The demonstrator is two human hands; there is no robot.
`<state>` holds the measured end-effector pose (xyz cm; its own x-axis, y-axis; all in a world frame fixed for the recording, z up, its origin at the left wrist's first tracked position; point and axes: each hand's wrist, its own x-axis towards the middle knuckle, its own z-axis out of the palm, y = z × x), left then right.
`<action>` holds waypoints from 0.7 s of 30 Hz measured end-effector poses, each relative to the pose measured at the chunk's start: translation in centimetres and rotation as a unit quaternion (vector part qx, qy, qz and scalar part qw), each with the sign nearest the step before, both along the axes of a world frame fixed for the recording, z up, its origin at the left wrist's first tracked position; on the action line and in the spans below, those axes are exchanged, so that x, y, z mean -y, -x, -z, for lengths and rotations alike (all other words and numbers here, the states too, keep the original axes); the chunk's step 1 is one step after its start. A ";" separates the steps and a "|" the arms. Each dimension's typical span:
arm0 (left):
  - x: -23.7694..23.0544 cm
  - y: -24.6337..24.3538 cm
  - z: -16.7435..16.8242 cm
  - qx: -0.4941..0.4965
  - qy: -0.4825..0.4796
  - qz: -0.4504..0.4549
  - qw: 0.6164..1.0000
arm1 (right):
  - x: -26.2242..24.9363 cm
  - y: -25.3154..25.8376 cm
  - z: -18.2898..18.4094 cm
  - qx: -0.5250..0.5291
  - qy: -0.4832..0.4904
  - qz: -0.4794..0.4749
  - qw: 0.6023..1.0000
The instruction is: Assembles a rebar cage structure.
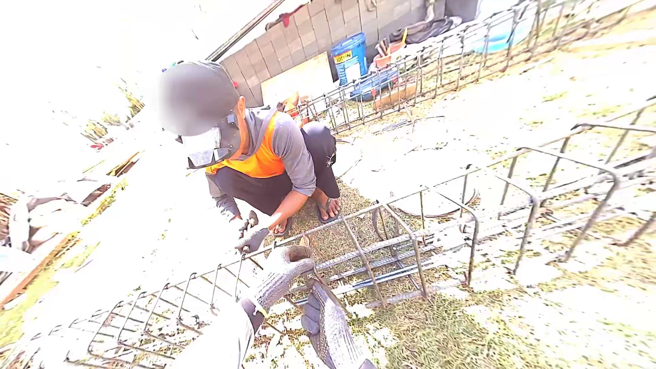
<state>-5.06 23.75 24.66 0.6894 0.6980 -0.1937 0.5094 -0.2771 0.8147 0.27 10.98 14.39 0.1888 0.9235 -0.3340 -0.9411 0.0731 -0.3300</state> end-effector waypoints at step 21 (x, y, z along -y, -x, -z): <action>0.7 -0.4 1.2 0.024 0.090 -0.028 0.995 | 0.3 -0.1 -0.6 0.101 0.073 0.006 0.992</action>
